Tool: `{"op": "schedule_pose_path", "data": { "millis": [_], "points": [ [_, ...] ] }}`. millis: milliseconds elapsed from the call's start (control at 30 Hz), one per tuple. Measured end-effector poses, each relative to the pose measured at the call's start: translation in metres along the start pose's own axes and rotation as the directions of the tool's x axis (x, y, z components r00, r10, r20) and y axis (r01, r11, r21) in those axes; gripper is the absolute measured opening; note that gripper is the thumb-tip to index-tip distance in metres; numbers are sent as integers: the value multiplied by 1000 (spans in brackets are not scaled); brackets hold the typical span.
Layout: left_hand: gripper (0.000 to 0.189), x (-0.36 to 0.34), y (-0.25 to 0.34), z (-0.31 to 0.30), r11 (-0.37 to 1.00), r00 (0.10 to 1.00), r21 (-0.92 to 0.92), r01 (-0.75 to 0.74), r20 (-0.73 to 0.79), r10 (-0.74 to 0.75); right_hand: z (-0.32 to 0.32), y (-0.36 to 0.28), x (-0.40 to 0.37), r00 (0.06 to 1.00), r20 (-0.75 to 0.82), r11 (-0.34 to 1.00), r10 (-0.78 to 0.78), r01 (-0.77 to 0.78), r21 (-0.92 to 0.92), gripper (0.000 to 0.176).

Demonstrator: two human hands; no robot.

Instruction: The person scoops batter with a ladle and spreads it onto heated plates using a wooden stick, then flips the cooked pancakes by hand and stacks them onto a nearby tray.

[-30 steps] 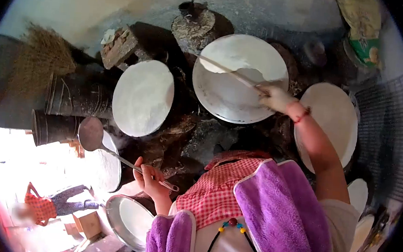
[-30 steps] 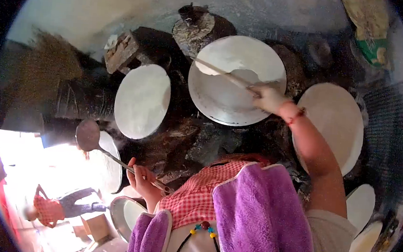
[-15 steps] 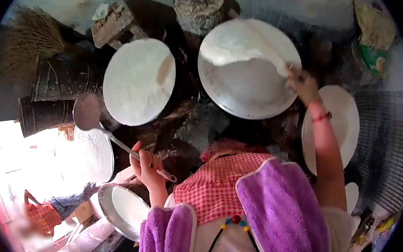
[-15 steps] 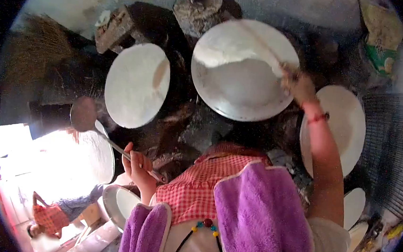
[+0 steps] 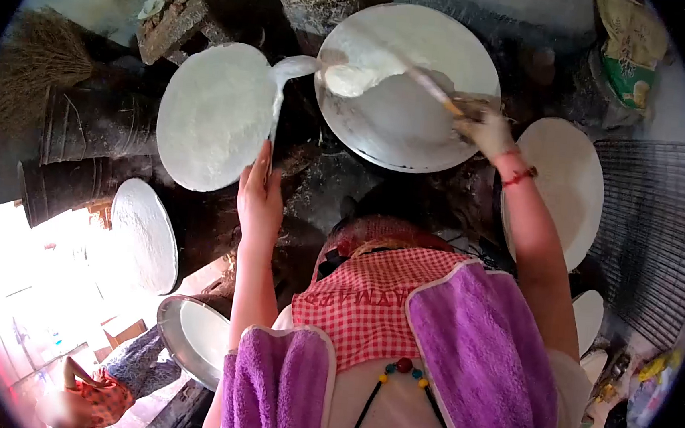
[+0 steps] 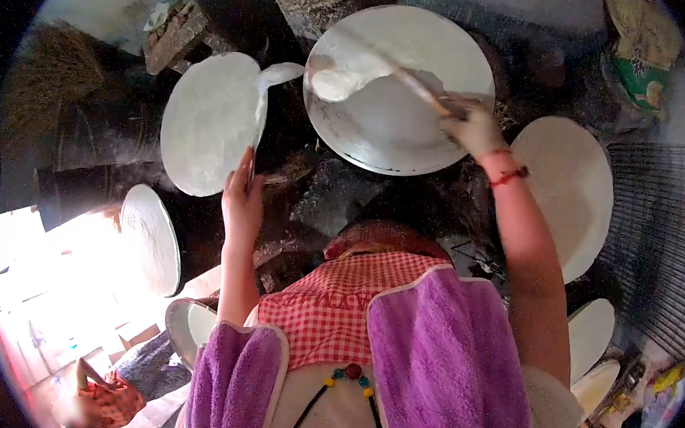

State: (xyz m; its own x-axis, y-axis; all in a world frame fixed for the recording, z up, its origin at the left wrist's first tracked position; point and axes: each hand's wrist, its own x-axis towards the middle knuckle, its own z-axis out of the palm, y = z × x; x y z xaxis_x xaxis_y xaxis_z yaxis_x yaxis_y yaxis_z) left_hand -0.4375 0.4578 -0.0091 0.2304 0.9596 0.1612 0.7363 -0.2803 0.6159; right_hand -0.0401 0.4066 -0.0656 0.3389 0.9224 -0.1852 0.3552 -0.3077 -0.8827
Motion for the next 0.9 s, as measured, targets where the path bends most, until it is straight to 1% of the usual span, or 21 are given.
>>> {"op": "schedule_pose_path", "data": {
  "millis": [67, 100, 133, 200, 267, 300, 333, 367, 400, 433, 467, 533, 567, 633, 667, 700, 733, 767, 800, 833, 900],
  "points": [
    [52, 1, 16, 4, 990, 995, 134, 53, 80, -64, 25, 5, 9, 986, 162, 996, 32, -18, -88, 38],
    [52, -5, 21, 7, 988, 995, 144, 51, 76, -63, 31, -13, -1, 969, 218, 993, 119, -115, -33, 38],
    [52, -11, 23, 11, 987, 996, 150, 50, 71, -62, 32, -12, -8, 954, 286, 990, 89, -115, 77, 37],
    [53, -31, 28, 13, 980, 983, 147, 134, 106, -150, 28, -5, -28, 971, 207, 990, -118, 131, -45, 33],
    [53, -56, 24, 12, 988, 985, 107, 112, 117, -125, 12, -25, -63, 922, 326, 968, 211, -244, 63, 30],
    [54, -67, 24, 8, 993, 987, 79, 86, 127, -96, 11, -12, -82, 911, 335, 937, 242, -309, 164, 29],
    [54, -78, 25, 2, 994, 988, 74, 76, 129, -85, 12, 5, -101, 946, 266, 970, 184, -218, 103, 30],
    [54, -87, 27, -4, 995, 979, 66, 72, 185, -84, 11, 26, -121, 947, 297, 961, 126, -191, 202, 33],
    [55, -95, 26, -8, 996, 967, 59, 68, 243, -80, 16, 39, -144, 954, 240, 977, 180, -202, 69, 37],
    [56, -102, 23, -10, 999, 965, 37, 20, 261, -29, 18, 35, -171, 985, 143, 993, 94, -82, -87, 43],
    [56, -106, 27, -14, 1000, 946, 9, 18, 323, -20, 22, 57, -190, 943, 179, 958, 280, -288, 14, 48],
    [56, -107, 23, -9, 992, 938, -115, -60, 335, 95, 49, 109, -233, 983, -47, 894, 176, -180, -411, 50],
    [56, -103, 20, -6, 990, 919, -123, -65, 378, 108, 61, 110, -240, 980, -59, 890, 189, -196, -412, 50],
    [53, -80, -5, 22, 952, 905, -271, -141, 356, 235, 91, 101, -253, 859, -96, 859, 503, -509, -54, 43],
    [51, -80, -15, 29, 893, 894, -403, -201, 296, 335, 107, 84, -247, 810, -122, 817, 574, -557, 150, 39],
    [48, -80, -7, 16, 847, 895, -519, 114, 423, 139, 122, 58, -227, 762, -138, 752, 632, -561, 346, 35],
    [45, -77, 9, -4, 709, 824, -569, 417, 566, -30, 130, 30, -211, 826, -79, 690, 558, -409, 597, 32],
    [41, -80, 17, -25, 515, 812, -671, 533, 577, -88, 140, 5, -198, 883, -38, 543, 469, -254, 800, 29],
    [44, -84, 21, -43, 303, 807, -757, 578, 586, -74, 154, -9, -176, 897, -21, 506, 441, -229, 832, 27],
    [43, -89, 16, -59, 271, 864, -831, 485, 503, -4, 161, -42, -162, 926, 17, 543, 377, -236, 806, 25],
    [42, -97, 2, -80, 228, 890, -861, 454, 426, -163, 194, -65, -128, 943, 168, 579, 287, -310, 754, 26]
  ]
}}
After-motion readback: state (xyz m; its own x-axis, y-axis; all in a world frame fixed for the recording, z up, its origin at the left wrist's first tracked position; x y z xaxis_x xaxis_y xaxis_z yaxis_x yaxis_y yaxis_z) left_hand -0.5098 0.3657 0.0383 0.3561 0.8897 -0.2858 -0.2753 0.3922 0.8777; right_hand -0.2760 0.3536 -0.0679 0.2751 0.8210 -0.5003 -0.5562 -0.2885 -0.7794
